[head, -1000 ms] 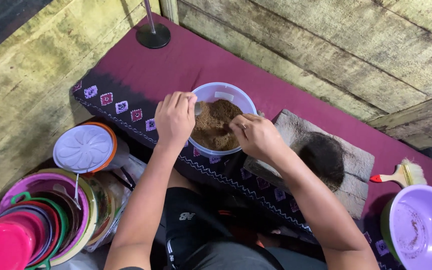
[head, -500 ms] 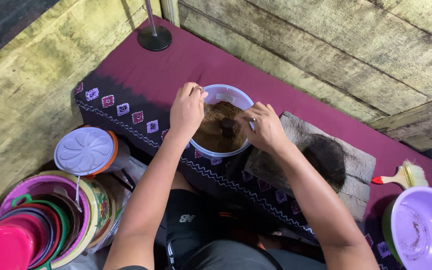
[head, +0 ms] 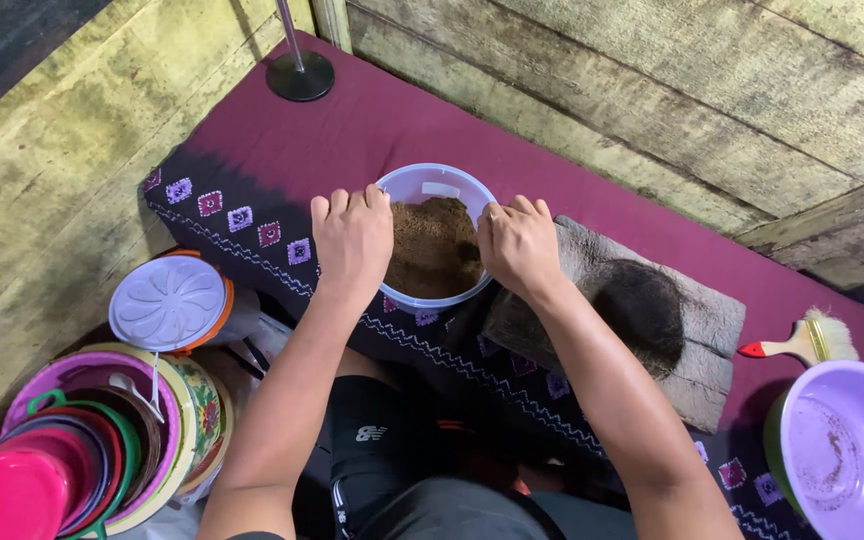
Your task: Transferring brown powder from a container into a stone mortar using a spoon and packing it down by hand.
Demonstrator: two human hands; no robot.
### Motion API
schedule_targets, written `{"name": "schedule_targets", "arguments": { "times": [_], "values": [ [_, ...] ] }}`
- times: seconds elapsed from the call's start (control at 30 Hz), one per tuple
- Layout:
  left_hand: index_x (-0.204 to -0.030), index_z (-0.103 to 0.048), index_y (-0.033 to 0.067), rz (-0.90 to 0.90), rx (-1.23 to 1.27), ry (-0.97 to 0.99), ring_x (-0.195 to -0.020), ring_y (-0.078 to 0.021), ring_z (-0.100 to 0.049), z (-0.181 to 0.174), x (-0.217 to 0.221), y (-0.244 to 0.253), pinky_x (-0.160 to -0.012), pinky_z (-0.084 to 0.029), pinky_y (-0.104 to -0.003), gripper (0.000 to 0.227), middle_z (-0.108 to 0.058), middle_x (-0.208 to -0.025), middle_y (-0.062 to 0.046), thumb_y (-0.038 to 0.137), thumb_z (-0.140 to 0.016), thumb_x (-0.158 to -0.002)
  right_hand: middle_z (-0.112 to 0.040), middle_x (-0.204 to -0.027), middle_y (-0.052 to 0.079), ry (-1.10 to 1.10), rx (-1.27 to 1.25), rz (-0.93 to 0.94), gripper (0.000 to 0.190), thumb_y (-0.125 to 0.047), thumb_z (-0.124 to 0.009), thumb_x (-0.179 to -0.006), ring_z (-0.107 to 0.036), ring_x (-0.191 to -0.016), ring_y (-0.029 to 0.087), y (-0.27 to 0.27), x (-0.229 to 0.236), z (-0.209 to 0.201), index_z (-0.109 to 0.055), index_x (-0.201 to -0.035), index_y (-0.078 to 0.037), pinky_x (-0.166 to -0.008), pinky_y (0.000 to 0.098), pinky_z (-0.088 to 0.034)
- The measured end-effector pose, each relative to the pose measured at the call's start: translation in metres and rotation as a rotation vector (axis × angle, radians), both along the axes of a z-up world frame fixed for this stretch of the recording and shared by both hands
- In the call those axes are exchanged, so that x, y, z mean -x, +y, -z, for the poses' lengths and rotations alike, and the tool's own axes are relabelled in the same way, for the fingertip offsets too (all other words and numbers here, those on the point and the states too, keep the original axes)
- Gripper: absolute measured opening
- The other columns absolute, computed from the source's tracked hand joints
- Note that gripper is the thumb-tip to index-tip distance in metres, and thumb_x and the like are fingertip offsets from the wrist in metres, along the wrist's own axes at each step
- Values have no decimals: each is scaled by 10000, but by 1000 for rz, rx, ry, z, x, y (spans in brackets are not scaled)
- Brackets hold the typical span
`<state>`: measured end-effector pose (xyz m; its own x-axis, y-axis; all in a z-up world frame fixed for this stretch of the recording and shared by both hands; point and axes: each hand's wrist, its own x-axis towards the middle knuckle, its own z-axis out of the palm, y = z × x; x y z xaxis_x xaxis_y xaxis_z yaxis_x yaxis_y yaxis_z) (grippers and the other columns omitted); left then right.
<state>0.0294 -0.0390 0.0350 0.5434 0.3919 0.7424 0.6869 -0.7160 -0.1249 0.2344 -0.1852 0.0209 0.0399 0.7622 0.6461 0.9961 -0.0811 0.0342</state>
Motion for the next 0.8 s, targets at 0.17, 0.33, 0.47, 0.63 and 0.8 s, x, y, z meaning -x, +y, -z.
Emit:
{"name": "schedule_targets", "arguments": {
  "times": [0.17,0.33,0.47,0.63,0.8],
  "values": [
    [-766,-643,144,68,136,44,-631,-241,-635,-3,-2,-18,-635,-364,-386,330,-576,-559,-8,252,-513,-1049,-558,-519,59,198,43,-75,303,-191,-620,-927,-601,-651,284,4,11,9,-588,-628,-154,-620,387,-357],
    [-799,-651,146,137,174,-26,-669,-243,-662,-3,1,-10,-642,-364,-379,333,-587,-563,-7,292,-502,-1059,-624,-659,56,469,42,-126,224,-187,-649,-932,-619,-712,285,4,10,0,-698,-720,-131,-664,394,-343],
    [-943,-699,145,205,76,-123,-763,-213,-667,-23,3,5,-686,-369,-360,342,-632,-701,-12,354,-486,-1110,-637,-741,-13,235,9,-31,122,-238,-644,-987,-597,-822,215,0,7,-24,-708,-887,-211,-700,363,-346],
    [-985,-722,131,319,94,-89,-851,-228,-662,-7,-2,17,-694,-366,-356,367,-656,-818,-26,373,-484,-1123,-695,-812,-63,141,99,-50,111,-321,-668,-890,-553,-889,203,5,-1,3,-725,-816,-263,-753,374,-342],
    [-945,-711,152,294,126,-43,-768,-207,-669,10,0,15,-675,-386,-354,359,-656,-761,-15,399,-500,-1097,-696,-820,-39,314,147,-250,100,-278,-676,-932,-583,-878,210,-2,-2,-7,-738,-877,-221,-741,370,-319]
  ]
}}
